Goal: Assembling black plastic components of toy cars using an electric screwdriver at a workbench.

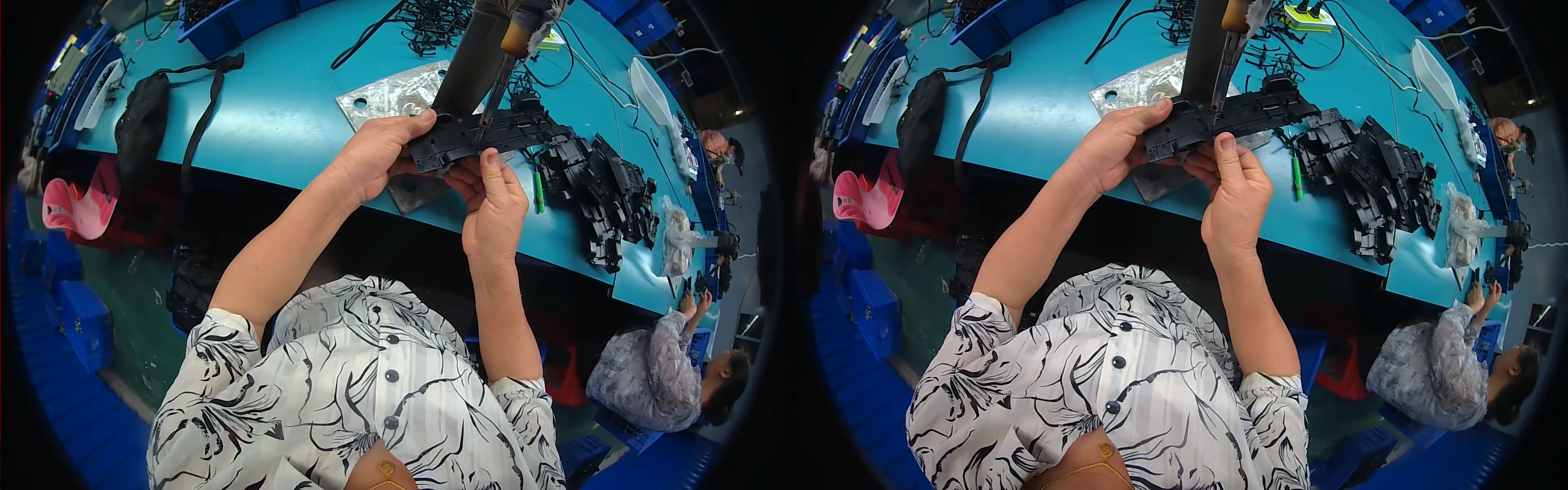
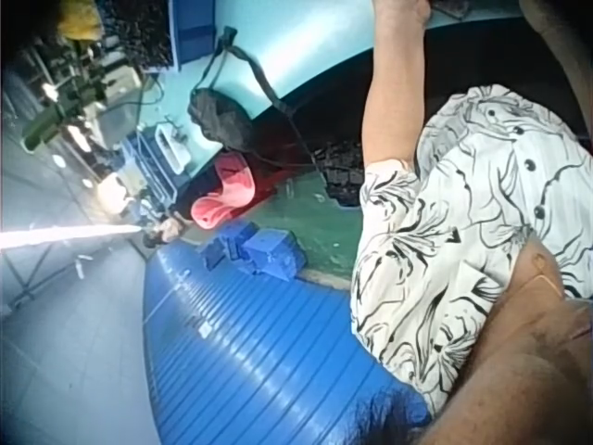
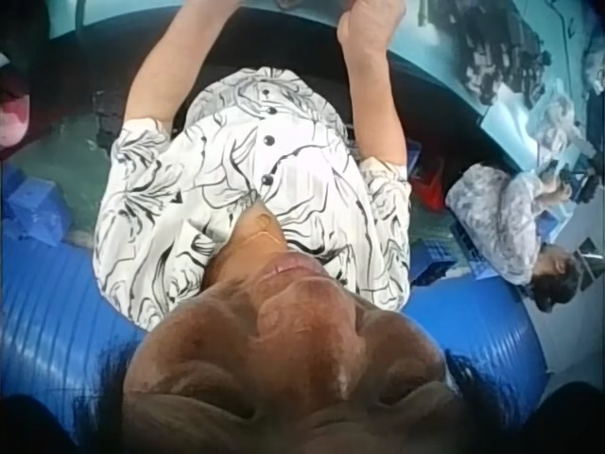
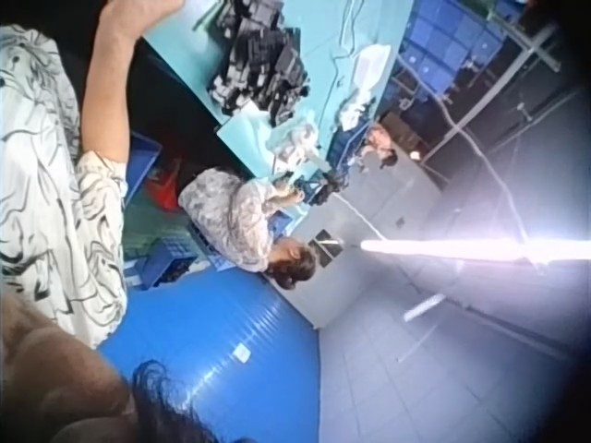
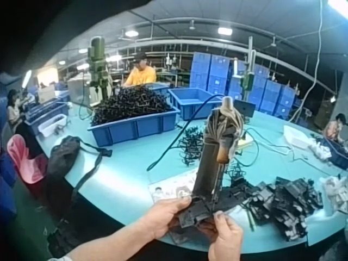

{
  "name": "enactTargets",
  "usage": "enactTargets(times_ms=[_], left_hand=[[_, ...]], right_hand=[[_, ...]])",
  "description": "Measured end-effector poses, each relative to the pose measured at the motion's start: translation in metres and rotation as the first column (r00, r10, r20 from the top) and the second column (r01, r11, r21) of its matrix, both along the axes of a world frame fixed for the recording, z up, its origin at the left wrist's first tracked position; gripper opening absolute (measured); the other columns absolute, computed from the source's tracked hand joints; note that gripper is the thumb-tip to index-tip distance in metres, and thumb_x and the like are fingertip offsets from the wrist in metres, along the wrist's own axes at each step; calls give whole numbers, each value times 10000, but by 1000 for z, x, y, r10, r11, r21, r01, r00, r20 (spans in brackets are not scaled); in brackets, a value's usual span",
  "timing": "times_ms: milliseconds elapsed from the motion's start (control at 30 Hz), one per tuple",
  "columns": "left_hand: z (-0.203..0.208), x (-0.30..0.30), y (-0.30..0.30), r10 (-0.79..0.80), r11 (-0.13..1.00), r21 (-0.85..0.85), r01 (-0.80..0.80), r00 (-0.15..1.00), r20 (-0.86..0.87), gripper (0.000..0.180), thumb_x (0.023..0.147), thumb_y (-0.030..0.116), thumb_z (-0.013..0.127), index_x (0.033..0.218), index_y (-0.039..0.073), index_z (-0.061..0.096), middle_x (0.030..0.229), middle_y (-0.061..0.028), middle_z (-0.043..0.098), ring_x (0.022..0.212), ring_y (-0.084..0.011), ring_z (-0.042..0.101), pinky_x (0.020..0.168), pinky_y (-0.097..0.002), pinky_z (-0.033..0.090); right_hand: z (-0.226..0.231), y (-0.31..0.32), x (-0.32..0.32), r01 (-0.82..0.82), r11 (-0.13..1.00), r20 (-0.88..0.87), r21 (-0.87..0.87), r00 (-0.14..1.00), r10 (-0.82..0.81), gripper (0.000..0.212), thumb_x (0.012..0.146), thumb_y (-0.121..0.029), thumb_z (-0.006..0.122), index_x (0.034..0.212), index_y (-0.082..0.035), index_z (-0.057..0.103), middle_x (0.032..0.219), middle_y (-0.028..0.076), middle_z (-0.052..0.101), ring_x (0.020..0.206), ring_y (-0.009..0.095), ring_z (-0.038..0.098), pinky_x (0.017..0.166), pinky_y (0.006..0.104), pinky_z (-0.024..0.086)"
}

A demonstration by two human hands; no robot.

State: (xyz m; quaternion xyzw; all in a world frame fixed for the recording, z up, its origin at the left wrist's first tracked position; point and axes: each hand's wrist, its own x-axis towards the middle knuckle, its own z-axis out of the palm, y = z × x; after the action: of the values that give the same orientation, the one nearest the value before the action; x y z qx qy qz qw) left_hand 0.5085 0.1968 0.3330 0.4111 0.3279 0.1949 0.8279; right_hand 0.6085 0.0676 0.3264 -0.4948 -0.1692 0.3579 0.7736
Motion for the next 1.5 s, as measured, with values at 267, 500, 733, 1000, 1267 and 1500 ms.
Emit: enactTargets(times_ms=[267, 500, 733, 1000, 1267, 1500], left_hand=[[1, 0, 0, -1, 1000, 3, 1, 1000, -1, 344, 925, 313, 598, 1027, -13, 635, 909, -92, 655, 774, -156, 655, 716, -319, 590], [1, 1, 0, 12, 1000, -10, -12, 1000, -4, 347, 920, 319, 604, 1031, -9, 637, 909, -89, 655, 777, -153, 654, 722, -316, 592], [3, 0, -1, 2, 1000, -5, -2, 1000, -7, 354, 915, 329, 610, 1033, -4, 642, 913, -91, 659, 779, -157, 660, 725, -319, 590], [4, 1, 0, 8, 1000, -9, -8, 1000, -29, 339, 912, 320, 615, 1035, 6, 651, 920, -87, 665, 775, -162, 663, 725, -321, 590], [3, 1, 0, -1, 1000, -8, 0, 1000, -27, 343, 910, 328, 618, 1037, 11, 650, 914, -82, 663, 778, -152, 660, 728, -305, 584], [1, -1, -1, -16, 1000, 6, 16, 1000, 13, 342, 908, 334, 624, 1012, 10, 649, 897, -72, 663, 775, -137, 650, 710, -294, 571]], right_hand=[[2, 0, -1, 7, 1000, -5, -6, 1000, -7, 260, 946, -264, 576, 973, -7, 594, 865, 110, 664, 764, 199, 662, 732, 331, 544], [2, 1, -2, 12, 1000, -10, -13, 1000, -12, 264, 943, -268, 582, 977, -7, 593, 867, 105, 660, 757, 194, 659, 728, 327, 544], [4, 1, -3, 13, 1000, -24, -1, 1000, -13, 259, 944, -264, 580, 975, -8, 593, 861, 101, 658, 751, 191, 657, 725, 324, 544], [5, 3, -3, 29, 999, -25, -17, 999, -29, 262, 947, -265, 575, 969, -4, 596, 855, 102, 658, 746, 193, 656, 724, 326, 543], [4, 1, -3, 25, 1000, -13, -13, 1000, -25, 264, 948, -264, 574, 968, -1, 593, 860, 107, 660, 756, 191, 655, 731, 326, 542], [2, -2, -3, 21, 1000, 6, 11, 1000, -21, 263, 945, -260, 578, 965, 3, 585, 852, 104, 657, 768, 197, 658, 749, 343, 547]])
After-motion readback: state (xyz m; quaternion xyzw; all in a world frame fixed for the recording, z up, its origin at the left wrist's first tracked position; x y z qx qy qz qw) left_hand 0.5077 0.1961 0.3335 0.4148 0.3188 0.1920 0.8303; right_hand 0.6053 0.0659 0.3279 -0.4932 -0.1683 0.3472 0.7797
